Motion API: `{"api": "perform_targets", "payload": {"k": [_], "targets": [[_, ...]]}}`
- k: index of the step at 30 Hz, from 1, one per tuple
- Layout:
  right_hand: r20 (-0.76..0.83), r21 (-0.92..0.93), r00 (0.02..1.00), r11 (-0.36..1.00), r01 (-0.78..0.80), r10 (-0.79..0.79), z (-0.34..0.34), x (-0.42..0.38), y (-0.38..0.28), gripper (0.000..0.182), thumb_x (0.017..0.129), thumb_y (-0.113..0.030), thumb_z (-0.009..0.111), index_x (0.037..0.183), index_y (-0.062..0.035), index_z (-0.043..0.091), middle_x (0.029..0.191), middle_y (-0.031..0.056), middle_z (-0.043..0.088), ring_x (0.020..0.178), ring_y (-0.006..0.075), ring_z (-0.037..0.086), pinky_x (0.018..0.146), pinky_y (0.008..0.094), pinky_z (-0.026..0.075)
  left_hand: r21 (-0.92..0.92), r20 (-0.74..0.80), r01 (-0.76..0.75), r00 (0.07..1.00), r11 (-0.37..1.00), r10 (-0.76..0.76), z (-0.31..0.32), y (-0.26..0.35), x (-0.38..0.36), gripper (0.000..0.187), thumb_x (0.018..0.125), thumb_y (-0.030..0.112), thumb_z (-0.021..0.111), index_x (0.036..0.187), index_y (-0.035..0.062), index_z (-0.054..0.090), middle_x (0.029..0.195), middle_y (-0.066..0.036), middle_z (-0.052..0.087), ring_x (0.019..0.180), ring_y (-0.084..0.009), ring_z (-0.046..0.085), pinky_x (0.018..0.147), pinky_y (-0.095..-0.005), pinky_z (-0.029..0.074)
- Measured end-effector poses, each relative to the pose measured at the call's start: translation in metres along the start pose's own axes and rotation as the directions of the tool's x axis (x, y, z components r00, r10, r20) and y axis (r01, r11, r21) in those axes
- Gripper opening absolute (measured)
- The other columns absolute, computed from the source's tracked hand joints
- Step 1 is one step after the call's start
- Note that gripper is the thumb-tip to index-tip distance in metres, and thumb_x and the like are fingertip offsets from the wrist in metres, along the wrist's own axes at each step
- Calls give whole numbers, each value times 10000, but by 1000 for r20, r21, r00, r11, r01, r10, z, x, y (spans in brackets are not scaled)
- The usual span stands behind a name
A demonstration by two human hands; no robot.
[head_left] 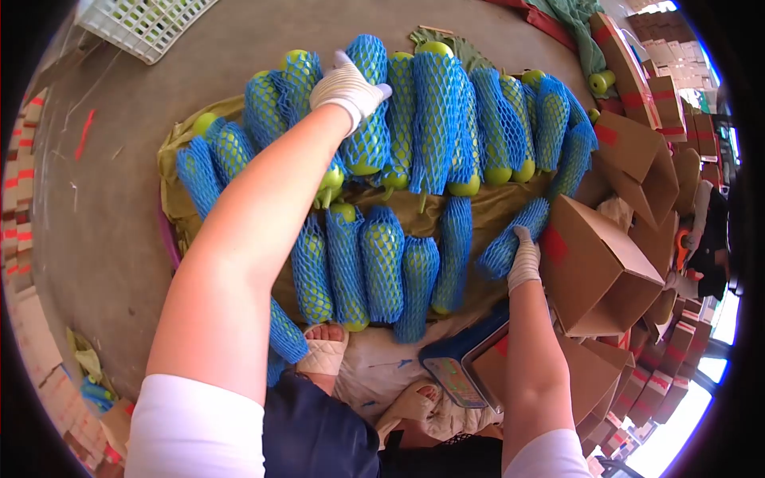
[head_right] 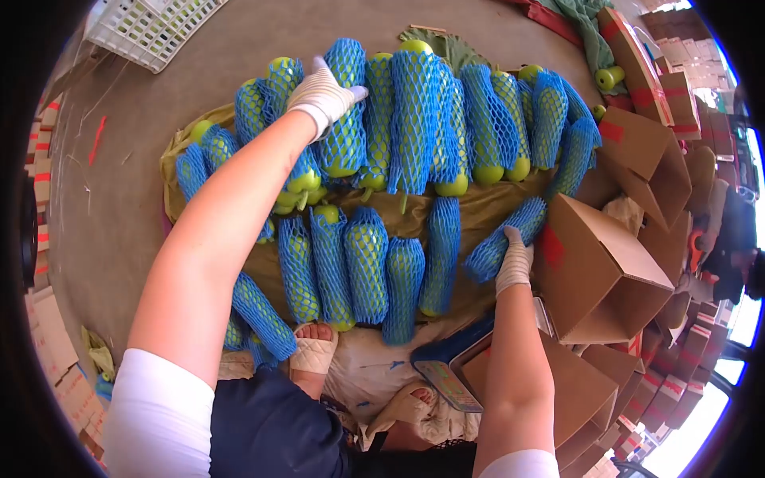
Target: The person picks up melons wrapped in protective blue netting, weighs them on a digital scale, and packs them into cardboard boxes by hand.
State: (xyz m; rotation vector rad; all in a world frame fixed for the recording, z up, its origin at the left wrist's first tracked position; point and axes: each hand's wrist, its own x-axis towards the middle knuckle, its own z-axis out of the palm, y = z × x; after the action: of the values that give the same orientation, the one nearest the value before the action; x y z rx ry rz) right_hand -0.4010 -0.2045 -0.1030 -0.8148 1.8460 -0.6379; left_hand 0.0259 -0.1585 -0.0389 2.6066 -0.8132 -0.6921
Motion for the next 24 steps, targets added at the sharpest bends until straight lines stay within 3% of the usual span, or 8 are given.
{"api": "perform_targets", "payload": {"k": [3, 5, 9, 13, 15, 16, 21, 24], "targets": [[336, 476, 936, 837, -269, 110, 7, -57, -42, 421, 783, -277, 720, 1086, -11, 598, 961, 146, 652, 826, 302, 647, 772, 449, 559, -485, -157, -230, 972, 844, 175, 9, -28, -3, 837, 741, 380, 784, 1340, -20, 357, 1245, -239, 593, 1175, -374, 574, 999, -405, 432], [406, 623, 914, 729, -284, 9, 13, -125, -78, 366, 808, -296, 708, 1028, -24, 600, 901, 150, 648, 742, 311, 642, 724, 465, 570, -853, -241, -340, 930, 396, 279, 2, -41, -23, 630, 780, 310, 750, 1265, 6, 488, 1135, -118, 631, 1010, -229, 603, 915, -358, 472], [462, 653, 877, 720, -235, -132, -16, -263, -130, 517, 827, -325, 697, 1192, 18, 572, 1063, 163, 671, 905, 272, 668, 800, 389, 571, -888, 99, 237, 935, -394, 341, -40, -71, -93, 502, 903, 346, 610, 1330, 94, 529, 1282, -82, 597, 1183, -241, 558, 1067, -423, 398], [345, 639, 851, 763, 97, -396, -143, -307, -136, 622, 831, -230, 689, 1352, 23, 463, 1245, 164, 599, 1060, 282, 617, 951, 406, 497, -771, 203, 520, 747, -366, 633, -72, -112, -164, 804, 903, 641, 492, 1432, 46, 380, 1383, -185, 496, 1352, -363, 375, 1077, -501, 390], [351, 435, 721, 786, 439, -597, -214, -338, -159, 757, 729, -234, 750, 1364, 40, 443, 1244, 154, 588, 1074, 248, 598, 955, 372, 481, -775, 265, 551, 727, -309, 633, -79, -134, -202, 823, 889, 664, 500, 1422, 48, 381, 1353, -166, 493, 1164, -329, 543, 929, -454, 507], [376, 315, 639, 741, 593, -671, -247, -351, -167, 826, 677, -236, 780, 1370, 49, 433, 1244, 150, 582, 1080, 231, 589, 957, 355, 473, -771, 259, 622, 505, -139, 823, -75, -169, -193, 832, 888, 649, 520, 1434, 42, 357, 1364, -170, 475, 1111, -324, 580, 856, -436, 540], [357, -567, 909, 723, 394, -216, -363, -362, -178, 771, 596, -183, 687, 1307, 39, 486, 1076, 123, 612, 983, 201, 582, 913, 305, 460, -677, 436, 614, 779, -407, 450, -123, -216, -269, 743, 924, 563, 535, 1470, 104, 327, 1393, -121, 468, 1220, -300, 511, 988, -443, 479], [461, -816, 887, 384, 431, -18, -384, -324, -144, 761, 621, -225, 726, 1318, -8, 509, 1143, 162, 636, 1056, 235, 613, 958, 322, 456, -928, 267, 338, 897, -157, 352, -169, -200, -285, 719, 938, 540, 526, 1473, 102, 329, 1422, -100, 455, 1259, -264, 480, 1028, -429, 442]]}}
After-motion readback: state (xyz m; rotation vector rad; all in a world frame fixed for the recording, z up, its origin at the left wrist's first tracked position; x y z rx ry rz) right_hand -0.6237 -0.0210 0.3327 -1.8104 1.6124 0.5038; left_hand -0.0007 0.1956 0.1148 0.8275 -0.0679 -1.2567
